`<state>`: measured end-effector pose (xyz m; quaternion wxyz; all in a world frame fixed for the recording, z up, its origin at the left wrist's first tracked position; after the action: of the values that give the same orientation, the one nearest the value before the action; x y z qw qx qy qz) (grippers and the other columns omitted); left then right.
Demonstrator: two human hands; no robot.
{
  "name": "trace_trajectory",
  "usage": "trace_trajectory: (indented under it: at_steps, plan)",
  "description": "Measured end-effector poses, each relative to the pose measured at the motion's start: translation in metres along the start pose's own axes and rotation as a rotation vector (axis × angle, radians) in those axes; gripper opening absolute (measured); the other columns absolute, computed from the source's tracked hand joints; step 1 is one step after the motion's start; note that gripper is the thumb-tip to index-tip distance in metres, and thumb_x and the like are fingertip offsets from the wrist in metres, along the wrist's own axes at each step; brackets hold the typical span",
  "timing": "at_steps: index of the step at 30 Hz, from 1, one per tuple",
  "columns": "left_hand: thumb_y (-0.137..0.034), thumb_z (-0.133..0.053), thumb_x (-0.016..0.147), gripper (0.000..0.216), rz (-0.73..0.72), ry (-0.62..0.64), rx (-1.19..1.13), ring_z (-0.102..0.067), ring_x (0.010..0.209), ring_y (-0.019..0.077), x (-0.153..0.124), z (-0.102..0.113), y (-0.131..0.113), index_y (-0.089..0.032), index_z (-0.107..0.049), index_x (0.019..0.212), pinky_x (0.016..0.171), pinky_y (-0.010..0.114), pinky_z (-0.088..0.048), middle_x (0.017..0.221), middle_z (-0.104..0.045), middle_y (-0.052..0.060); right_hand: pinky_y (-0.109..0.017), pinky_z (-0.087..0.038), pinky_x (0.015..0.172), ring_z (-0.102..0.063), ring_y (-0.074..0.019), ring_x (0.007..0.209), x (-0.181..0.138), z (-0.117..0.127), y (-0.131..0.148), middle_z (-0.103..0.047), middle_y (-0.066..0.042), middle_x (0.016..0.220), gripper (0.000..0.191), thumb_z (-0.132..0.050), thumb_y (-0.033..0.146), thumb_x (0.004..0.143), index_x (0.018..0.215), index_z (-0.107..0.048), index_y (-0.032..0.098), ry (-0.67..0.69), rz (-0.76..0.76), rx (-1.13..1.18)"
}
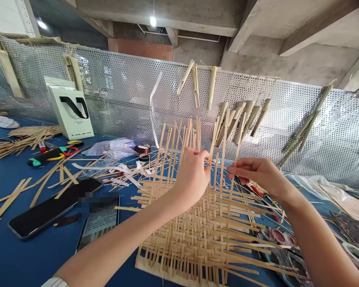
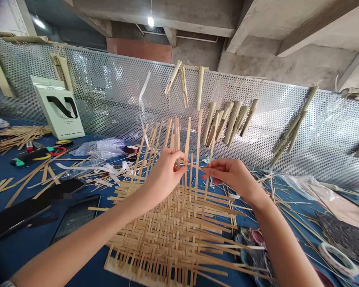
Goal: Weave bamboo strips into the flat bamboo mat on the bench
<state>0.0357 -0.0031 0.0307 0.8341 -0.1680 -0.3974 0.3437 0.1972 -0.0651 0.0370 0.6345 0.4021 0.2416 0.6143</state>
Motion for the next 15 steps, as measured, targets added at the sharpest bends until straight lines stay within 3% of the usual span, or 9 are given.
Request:
trace_trajectory:
  at_steps: [5,10,15]
  plan:
    - [-0.016,-0.052,0.076,0.016,0.001,0.013,-0.018,-0.046,0.055,0.0043,0.003,-0.001,0.003,-0.02,-0.053,0.092,0.067,0.028,-0.044,0.117,-0.036,0.009,-0.021,-0.039,0.046,-0.049,-0.0089,0.051,0.001,0.0,-0.001,-0.067,-0.004,0.072,0.024,-0.064,0.044,0.071,0.077,-0.067,0.021,-0.004,0.004,0.001]
    - [-0.021,-0.056,0.074,0.013,-0.038,0.056,0.0,-0.048,0.059,0.0094,0.011,-0.003,0.008,-0.019,-0.055,0.087,0.062,0.027,-0.042,0.092,-0.051,0.004,-0.021,-0.039,0.047,-0.048,-0.0086,0.051,0.002,-0.001,-0.001,-0.067,-0.004,0.073,0.024,-0.063,0.043,0.072,0.077,-0.067,0.02,0.022,0.012,0.0]
    - [-0.024,-0.056,0.073,0.01,-0.088,0.058,-0.035,-0.049,0.066,0.0126,0.014,0.0,0.01,-0.019,-0.055,0.082,0.062,0.028,-0.039,0.084,-0.055,0.002,-0.022,-0.04,0.047,-0.049,-0.0091,0.051,0.001,-0.001,0.0,-0.067,-0.005,0.073,0.027,-0.064,0.045,0.07,0.078,-0.067,0.02,0.01,-0.004,0.013]
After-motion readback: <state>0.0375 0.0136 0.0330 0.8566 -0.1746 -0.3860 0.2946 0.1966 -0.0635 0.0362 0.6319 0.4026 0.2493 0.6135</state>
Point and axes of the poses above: each hand's wrist, its own x-axis towards the middle knuckle, its own z-axis out of the back of the hand, y = z × x, the point moved 5 cm from there along x, towards the middle knuckle
